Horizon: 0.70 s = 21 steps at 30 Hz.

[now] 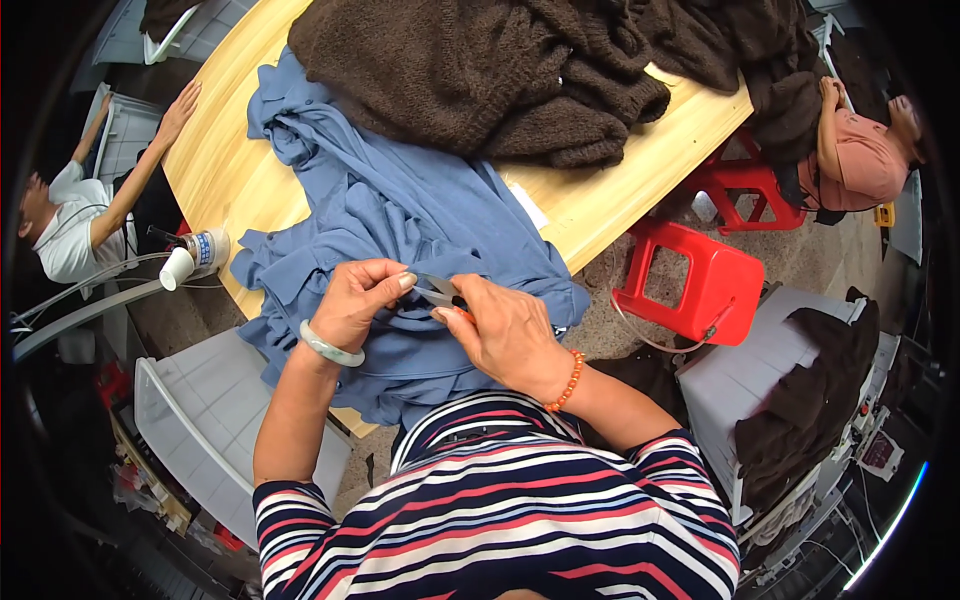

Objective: Trim loose threads and excess fabric from blue shirts using scissors.

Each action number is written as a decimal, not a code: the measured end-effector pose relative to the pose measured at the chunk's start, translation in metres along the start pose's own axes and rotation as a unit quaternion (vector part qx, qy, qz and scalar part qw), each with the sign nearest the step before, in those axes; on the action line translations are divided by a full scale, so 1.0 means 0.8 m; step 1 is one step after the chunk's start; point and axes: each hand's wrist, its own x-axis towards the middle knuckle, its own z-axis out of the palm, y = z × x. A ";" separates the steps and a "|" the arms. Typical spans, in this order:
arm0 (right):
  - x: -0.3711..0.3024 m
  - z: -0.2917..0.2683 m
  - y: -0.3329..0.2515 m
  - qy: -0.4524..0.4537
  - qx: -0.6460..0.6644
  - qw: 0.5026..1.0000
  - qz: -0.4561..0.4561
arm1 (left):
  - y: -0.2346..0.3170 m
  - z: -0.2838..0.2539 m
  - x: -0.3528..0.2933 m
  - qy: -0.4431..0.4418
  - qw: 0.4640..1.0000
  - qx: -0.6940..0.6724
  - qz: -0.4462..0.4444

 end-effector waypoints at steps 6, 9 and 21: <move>0.007 0.010 0.008 -0.027 -0.007 0.999 0.033 | -0.005 0.001 -0.002 0.000 1.000 -0.013 0.007; 0.009 0.007 0.014 -0.044 -0.006 0.998 0.045 | -0.007 0.000 -0.001 0.001 1.000 -0.012 0.009; 0.013 0.004 0.020 -0.054 -0.013 0.997 0.054 | -0.010 -0.001 0.002 -0.003 1.000 -0.012 0.017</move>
